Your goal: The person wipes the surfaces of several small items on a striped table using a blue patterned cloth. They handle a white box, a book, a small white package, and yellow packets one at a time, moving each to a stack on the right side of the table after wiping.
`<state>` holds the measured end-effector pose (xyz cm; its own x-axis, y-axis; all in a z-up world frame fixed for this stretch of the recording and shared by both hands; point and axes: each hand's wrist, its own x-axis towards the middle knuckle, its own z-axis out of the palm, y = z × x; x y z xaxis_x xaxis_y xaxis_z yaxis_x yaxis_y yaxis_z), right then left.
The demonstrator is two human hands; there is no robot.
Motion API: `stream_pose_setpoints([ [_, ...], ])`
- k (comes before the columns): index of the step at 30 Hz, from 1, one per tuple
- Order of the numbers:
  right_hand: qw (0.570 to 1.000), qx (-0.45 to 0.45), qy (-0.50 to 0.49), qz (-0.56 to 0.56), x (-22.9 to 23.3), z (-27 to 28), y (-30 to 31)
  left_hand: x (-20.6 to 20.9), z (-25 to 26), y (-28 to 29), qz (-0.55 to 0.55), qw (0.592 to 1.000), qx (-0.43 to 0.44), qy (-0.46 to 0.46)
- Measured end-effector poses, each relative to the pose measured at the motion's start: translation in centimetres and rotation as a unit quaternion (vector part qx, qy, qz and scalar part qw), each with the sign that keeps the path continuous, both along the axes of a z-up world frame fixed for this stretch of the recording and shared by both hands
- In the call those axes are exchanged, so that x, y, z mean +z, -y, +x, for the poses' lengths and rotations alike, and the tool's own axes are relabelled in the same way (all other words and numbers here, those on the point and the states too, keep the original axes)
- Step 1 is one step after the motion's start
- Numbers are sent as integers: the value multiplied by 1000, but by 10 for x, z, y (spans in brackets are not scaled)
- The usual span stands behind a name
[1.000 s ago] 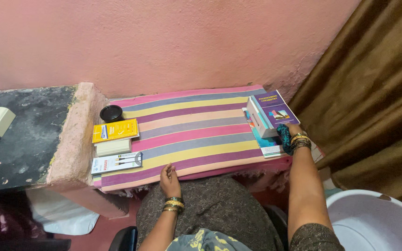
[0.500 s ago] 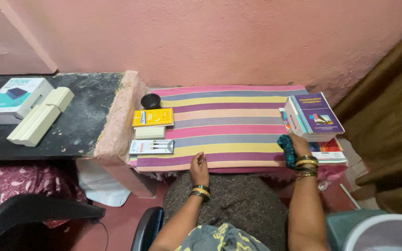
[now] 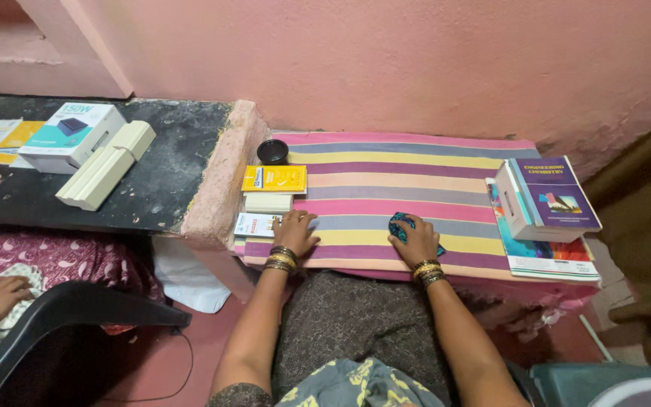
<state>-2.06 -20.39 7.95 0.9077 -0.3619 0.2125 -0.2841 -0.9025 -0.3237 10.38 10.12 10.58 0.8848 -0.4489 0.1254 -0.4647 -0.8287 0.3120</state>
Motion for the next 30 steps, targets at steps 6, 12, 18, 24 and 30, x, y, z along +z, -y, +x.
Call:
stream_pose_setpoints([
  [6, 1000, -9, 24, -1, -8, 1, 2, -14, 30, -21, 154, 985, -80, -23],
  [12, 998, -4, 61, -10, -10, 0, 4, -16, 28, 2, 149, 979, -130, 39],
  [18, 992, -25, 121, 12, -22, -2, 7, 28, -17, 100, 45, 985, -164, 21],
  [24, 981, -67, 176, 49, -28, -1, 13, 9, -17, 100, 38, 992, -122, -19],
  [30, 982, -101, 137, 85, -29, 6, 17, -45, 14, 15, -73, 993, -74, -51],
])
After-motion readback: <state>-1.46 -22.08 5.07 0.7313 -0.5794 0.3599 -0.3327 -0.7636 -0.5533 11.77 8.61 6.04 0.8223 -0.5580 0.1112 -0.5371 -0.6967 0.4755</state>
